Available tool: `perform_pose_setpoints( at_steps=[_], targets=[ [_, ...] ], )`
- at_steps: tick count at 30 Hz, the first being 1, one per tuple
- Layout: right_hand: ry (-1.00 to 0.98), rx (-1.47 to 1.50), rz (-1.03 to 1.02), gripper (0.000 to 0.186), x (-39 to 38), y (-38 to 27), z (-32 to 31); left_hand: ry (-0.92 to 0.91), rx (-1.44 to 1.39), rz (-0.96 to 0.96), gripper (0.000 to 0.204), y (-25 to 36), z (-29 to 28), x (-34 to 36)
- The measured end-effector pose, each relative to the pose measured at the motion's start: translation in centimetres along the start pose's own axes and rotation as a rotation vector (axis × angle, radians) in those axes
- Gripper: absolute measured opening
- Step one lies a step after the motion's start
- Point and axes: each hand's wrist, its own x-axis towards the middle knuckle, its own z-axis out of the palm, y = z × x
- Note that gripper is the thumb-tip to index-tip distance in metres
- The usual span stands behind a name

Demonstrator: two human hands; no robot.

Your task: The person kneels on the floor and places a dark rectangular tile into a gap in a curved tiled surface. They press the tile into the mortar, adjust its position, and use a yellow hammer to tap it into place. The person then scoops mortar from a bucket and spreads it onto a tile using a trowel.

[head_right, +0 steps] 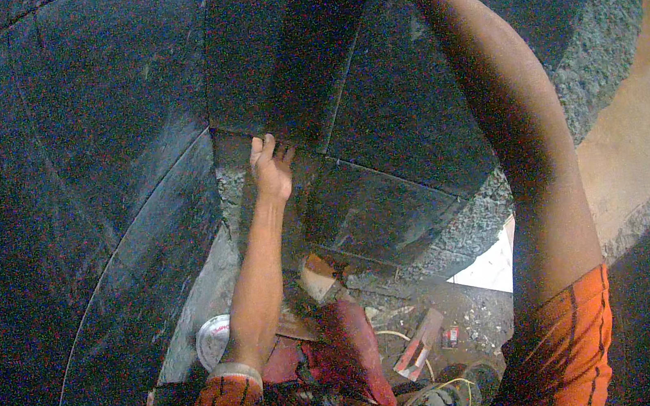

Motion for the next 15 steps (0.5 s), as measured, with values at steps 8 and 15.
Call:
perform_pose_setpoints(
  at_steps=[8,15],
  targets=[
    [0.010,0.005,0.017,0.029,0.3,0.7,0.3,-0.042,0.024,-0.017,0.010,0.2,0.3,-0.1],
    [0.006,0.021,0.012,0.029,0.1,0.1,0.3,0.018,-0.015,-0.004,0.007,0.0,-0.1,0.0]
  ],
)
